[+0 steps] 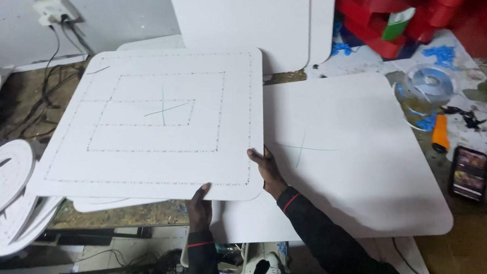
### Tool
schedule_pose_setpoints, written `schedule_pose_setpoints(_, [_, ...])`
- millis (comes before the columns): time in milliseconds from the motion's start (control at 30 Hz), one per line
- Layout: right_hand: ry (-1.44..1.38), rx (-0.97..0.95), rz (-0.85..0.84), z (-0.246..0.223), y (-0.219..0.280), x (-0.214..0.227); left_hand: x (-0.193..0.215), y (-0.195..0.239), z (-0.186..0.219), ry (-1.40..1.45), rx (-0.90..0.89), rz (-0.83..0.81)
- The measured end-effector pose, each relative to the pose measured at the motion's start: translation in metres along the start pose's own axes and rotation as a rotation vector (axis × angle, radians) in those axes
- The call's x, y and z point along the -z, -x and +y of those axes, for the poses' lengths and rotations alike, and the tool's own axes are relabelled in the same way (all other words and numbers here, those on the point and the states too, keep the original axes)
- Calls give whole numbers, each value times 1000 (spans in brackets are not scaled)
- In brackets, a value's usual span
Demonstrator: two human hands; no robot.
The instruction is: Attaching a flexible LED strip to a white board by unrolling it from a reel and pressing it onto the surface following guide lines.
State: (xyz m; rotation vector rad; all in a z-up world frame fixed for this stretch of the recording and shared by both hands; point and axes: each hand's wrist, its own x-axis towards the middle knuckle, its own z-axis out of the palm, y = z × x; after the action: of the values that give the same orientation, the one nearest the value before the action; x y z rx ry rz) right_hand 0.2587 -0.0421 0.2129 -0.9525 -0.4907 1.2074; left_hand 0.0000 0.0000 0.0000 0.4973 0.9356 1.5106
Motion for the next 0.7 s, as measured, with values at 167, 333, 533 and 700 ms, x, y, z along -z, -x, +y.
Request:
schedule_pose_setpoints(167, [12,-57,-12,17,4,-38,-60,55,83,38,-81,25])
schedule_pose_setpoints(333, [-7,-108,43,40,20,-78,-109,95,161,-65,-156,78])
schedule_pose_setpoints(533, [10,-118,42,70,20,-110,-59,61,168,-37,-132,118])
schedule_pose_setpoints(700, [22,-176,13,82,17,-146,-64,41,200,-64,-180,194])
